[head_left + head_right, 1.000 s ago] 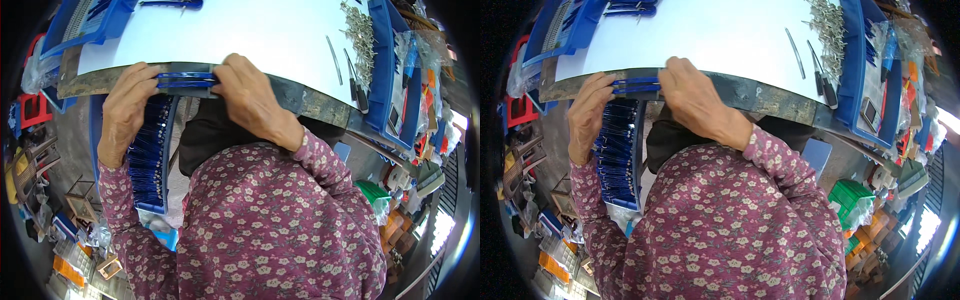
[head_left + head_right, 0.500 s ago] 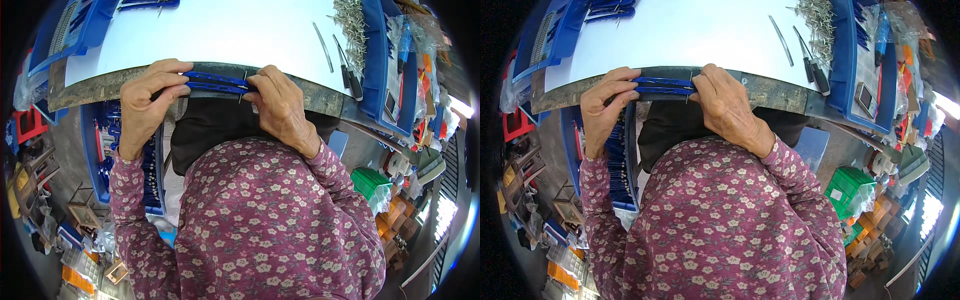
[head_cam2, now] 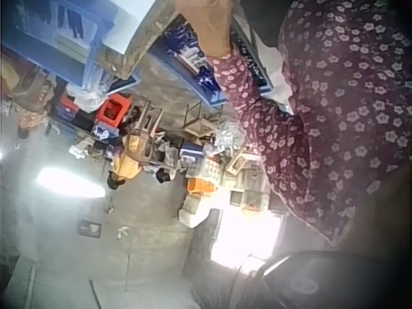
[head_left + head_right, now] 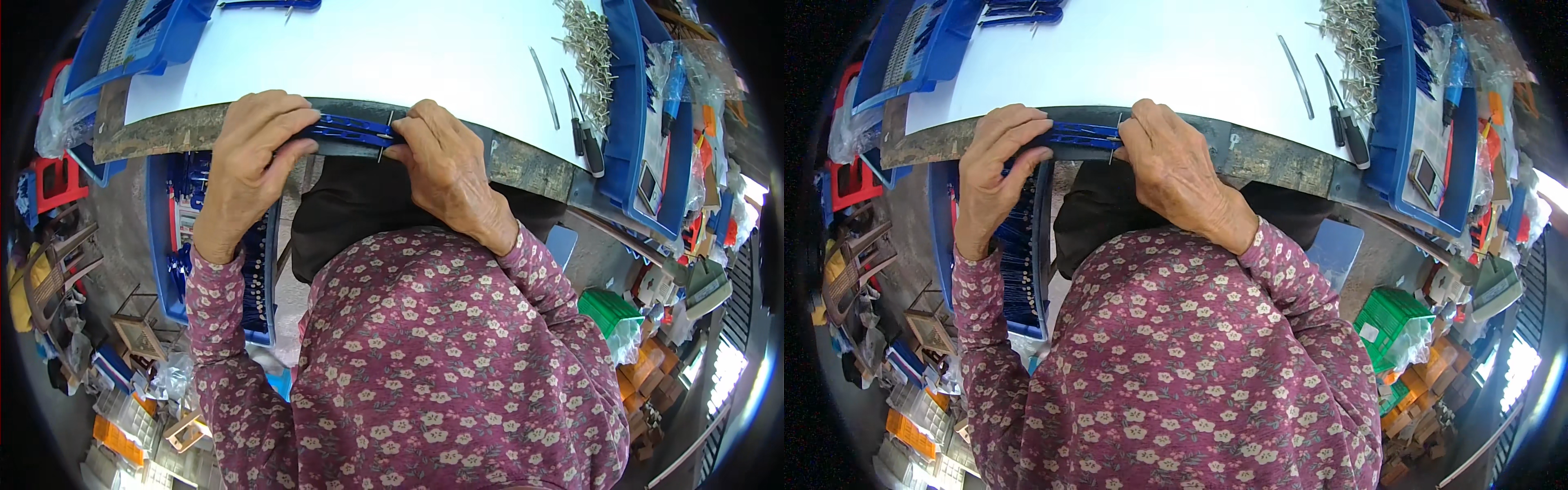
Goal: Assembling blue plastic clips by inserting small metal pins manually.
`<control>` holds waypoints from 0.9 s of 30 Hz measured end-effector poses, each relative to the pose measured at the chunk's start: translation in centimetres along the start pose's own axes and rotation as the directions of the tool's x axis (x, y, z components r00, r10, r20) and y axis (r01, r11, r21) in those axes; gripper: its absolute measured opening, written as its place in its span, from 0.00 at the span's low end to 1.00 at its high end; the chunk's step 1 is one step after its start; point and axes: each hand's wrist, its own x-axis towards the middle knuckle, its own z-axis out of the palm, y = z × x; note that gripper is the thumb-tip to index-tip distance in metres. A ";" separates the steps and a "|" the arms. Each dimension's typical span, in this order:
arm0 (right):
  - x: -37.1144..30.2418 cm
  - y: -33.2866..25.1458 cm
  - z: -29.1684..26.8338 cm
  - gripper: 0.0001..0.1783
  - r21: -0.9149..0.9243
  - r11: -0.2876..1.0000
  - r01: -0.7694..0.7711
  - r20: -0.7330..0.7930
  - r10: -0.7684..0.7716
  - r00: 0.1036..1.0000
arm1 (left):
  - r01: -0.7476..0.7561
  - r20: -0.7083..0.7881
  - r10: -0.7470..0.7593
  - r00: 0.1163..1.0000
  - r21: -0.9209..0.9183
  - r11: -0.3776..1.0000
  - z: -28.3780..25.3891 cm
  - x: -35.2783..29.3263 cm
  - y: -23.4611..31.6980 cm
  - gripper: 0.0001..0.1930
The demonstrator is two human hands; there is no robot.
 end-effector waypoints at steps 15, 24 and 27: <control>0.8 0.4 0.4 0.17 0.077 0.995 0.062 -0.026 -0.060 0.998 | -0.033 0.153 0.000 0.988 0.213 0.977 0.1 0.2 1.2 0.14; 0.5 1.6 0.6 0.20 0.227 0.973 0.042 -0.008 -0.041 0.999 | 0.585 0.316 -0.530 0.787 -0.109 0.804 0.6 -1.3 5.3 0.09; 0.7 1.5 0.2 0.20 0.314 0.949 0.013 -0.011 -0.010 1.000 | 0.734 0.423 -0.603 0.677 -0.446 0.512 1.8 -2.6 5.1 0.10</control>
